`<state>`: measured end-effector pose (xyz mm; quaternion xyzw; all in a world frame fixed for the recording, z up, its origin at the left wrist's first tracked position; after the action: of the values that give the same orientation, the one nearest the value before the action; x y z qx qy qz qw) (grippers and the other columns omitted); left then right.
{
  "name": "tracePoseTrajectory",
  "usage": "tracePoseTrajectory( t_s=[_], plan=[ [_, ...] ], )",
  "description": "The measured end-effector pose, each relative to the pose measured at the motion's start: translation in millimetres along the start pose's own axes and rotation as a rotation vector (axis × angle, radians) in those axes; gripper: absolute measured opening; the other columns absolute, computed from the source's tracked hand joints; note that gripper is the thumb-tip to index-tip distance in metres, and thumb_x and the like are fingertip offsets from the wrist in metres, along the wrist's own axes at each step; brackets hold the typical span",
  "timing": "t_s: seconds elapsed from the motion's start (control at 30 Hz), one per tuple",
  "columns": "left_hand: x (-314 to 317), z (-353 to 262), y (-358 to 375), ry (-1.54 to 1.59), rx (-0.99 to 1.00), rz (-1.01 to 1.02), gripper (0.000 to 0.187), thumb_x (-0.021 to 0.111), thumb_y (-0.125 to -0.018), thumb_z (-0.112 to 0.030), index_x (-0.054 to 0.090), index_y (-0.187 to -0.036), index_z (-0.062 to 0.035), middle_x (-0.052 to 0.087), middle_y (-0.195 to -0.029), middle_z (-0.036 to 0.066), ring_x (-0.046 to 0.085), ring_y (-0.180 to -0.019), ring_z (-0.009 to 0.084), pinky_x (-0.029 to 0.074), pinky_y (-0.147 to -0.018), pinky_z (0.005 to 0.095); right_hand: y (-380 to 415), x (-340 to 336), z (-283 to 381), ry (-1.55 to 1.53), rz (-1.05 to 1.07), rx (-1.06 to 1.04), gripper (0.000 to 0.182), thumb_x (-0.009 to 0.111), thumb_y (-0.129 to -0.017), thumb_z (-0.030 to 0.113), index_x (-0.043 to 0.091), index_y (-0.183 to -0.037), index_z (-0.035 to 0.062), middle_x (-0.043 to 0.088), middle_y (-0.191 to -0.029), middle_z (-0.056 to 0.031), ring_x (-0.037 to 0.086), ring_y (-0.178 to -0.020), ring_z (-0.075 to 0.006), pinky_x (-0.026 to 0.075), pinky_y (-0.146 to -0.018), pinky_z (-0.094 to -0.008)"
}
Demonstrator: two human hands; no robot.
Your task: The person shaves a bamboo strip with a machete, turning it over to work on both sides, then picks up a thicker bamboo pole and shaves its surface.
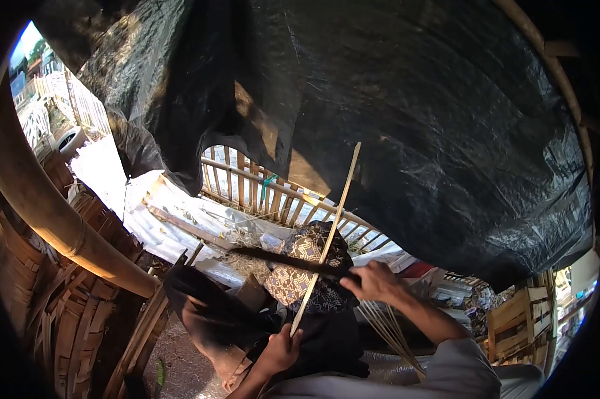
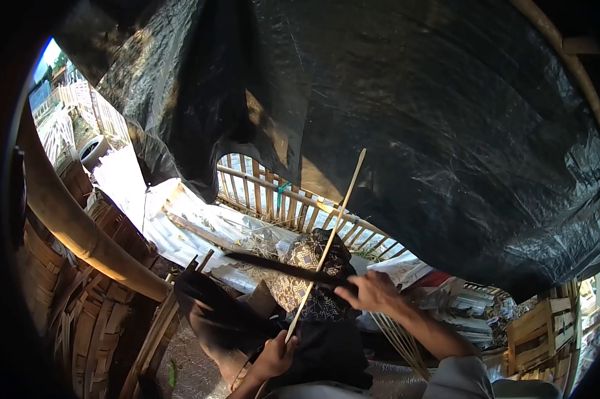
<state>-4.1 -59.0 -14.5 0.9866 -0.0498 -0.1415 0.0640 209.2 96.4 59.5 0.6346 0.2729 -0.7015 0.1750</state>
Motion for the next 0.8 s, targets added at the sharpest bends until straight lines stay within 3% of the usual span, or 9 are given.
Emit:
tracePoseTrajectory(
  t_s=[0.07, 0.3, 0.37, 0.47, 0.53, 0.67, 0.73, 0.77, 0.8],
  plan=[
    [2, 4, 1, 0.046, 0.013, -0.032, 0.024, 0.053, -0.092, -0.020, 0.044, -0.083, 0.0001, 0.051, -0.058, 0.026, 0.056, -0.064, 0.0448, 0.040, -0.047, 0.0472, -3, -6, 2, 0.057, 0.241, 0.052, 0.063, 0.050, -0.080, 0.064, 0.069, -0.093, 0.0061, 0.063, -0.066, -0.0192, 0.064, -0.072, -0.0342, 0.051, -0.070, -0.0434],
    [1, 6, 31, -0.093, 0.065, -0.087, 0.024, 0.053, -0.091, -0.022, 0.046, -0.085, 0.0004, 0.053, -0.057, 0.027, 0.056, -0.061, 0.0463, 0.043, -0.049, 0.0490, -34, -29, -41, -0.042, -0.147, 0.319, 0.055, 0.049, -0.086, 0.055, 0.068, -0.075, 0.0038, 0.060, -0.055, -0.0166, 0.062, -0.055, -0.0308, 0.050, -0.054, -0.0410],
    [-3, 6, 32, -0.079, -0.058, -0.006, 0.027, 0.054, -0.090, -0.026, 0.048, -0.088, -0.0001, 0.056, -0.063, 0.027, 0.058, -0.066, 0.0462, 0.045, -0.053, 0.0488, -26, -24, -43, -0.195, 0.117, 0.414, 0.056, 0.050, -0.086, 0.055, 0.068, -0.076, 0.0029, 0.059, -0.055, -0.0184, 0.062, -0.056, -0.0313, 0.049, -0.054, -0.0414],
    [-11, 20, 19, -0.081, -0.035, 0.138, 0.029, 0.054, -0.091, -0.030, 0.050, -0.092, -0.0005, 0.059, -0.069, 0.026, 0.059, -0.072, 0.0448, 0.047, -0.057, 0.0465, -4, -6, -10, -0.051, 0.040, 0.124, 0.063, 0.048, -0.082, 0.063, 0.067, -0.082, 0.0031, 0.060, -0.060, -0.0211, 0.063, -0.059, -0.0354, 0.052, -0.062, -0.0434],
    [-17, 30, 1, 0.197, -0.329, 0.188, 0.037, 0.054, -0.090, -0.037, 0.052, -0.099, -0.0012, 0.057, -0.066, 0.021, 0.061, -0.060, 0.0314, 0.046, -0.056, 0.0377, -4, -7, 14, 0.027, 0.107, 0.142, 0.065, 0.048, -0.080, 0.066, 0.067, -0.081, 0.0045, 0.061, -0.061, -0.0216, 0.063, -0.059, -0.0378, 0.052, -0.062, -0.0460],
    [-32, -7, -60, 0.051, 0.185, 0.119, 0.040, 0.053, -0.091, -0.041, 0.057, -0.097, -0.0019, 0.056, -0.064, 0.018, 0.056, -0.054, 0.0269, 0.042, -0.053, 0.0369, 0, -1, 11, -0.134, 0.195, 0.238, 0.063, 0.050, -0.079, 0.065, 0.068, -0.085, 0.0050, 0.062, -0.063, -0.0228, 0.063, -0.065, -0.0406, 0.052, -0.063, -0.0469],
    [-26, -20, -85, -0.106, 0.129, 0.139, 0.038, 0.052, -0.092, -0.039, 0.057, -0.098, -0.0013, 0.057, -0.064, 0.017, 0.057, -0.054, 0.0260, 0.041, -0.052, 0.0373, 8, 2, 14, -0.099, 0.055, 0.223, 0.060, 0.052, -0.078, 0.063, 0.067, -0.086, 0.0054, 0.062, -0.064, -0.0222, 0.063, -0.065, -0.0398, 0.052, -0.060, -0.0467],
    [-24, -31, -94, -0.086, 0.124, 0.140, 0.041, 0.050, -0.094, -0.037, 0.058, -0.098, 0.0020, 0.063, -0.071, 0.009, 0.055, -0.058, 0.0124, 0.045, -0.055, 0.0300, 10, 1, 16, -0.074, 0.054, 0.241, 0.060, 0.053, -0.078, 0.063, 0.067, -0.086, 0.0057, 0.061, -0.063, -0.0220, 0.063, -0.065, -0.0397, 0.052, -0.059, -0.0467],
    [-9, -21, -107, 0.210, 0.204, 0.137, 0.041, 0.046, -0.096, -0.037, 0.058, -0.097, 0.0025, 0.063, -0.070, 0.008, 0.059, -0.059, 0.0141, 0.048, -0.055, 0.0283, 12, -1, 16, -0.050, 0.052, 0.258, 0.059, 0.054, -0.077, 0.063, 0.067, -0.087, 0.0060, 0.061, -0.063, -0.0218, 0.063, -0.064, -0.0395, 0.052, -0.058, -0.0467]
  ],
)
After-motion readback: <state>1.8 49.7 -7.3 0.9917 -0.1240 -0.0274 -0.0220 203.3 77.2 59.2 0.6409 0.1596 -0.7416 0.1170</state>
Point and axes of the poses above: each hand's wrist, its own y-axis away from the middle knuckle, its own x-axis out of the palm, z = x × y, the point moved 2 cm from there along -y, towards the middle knuckle
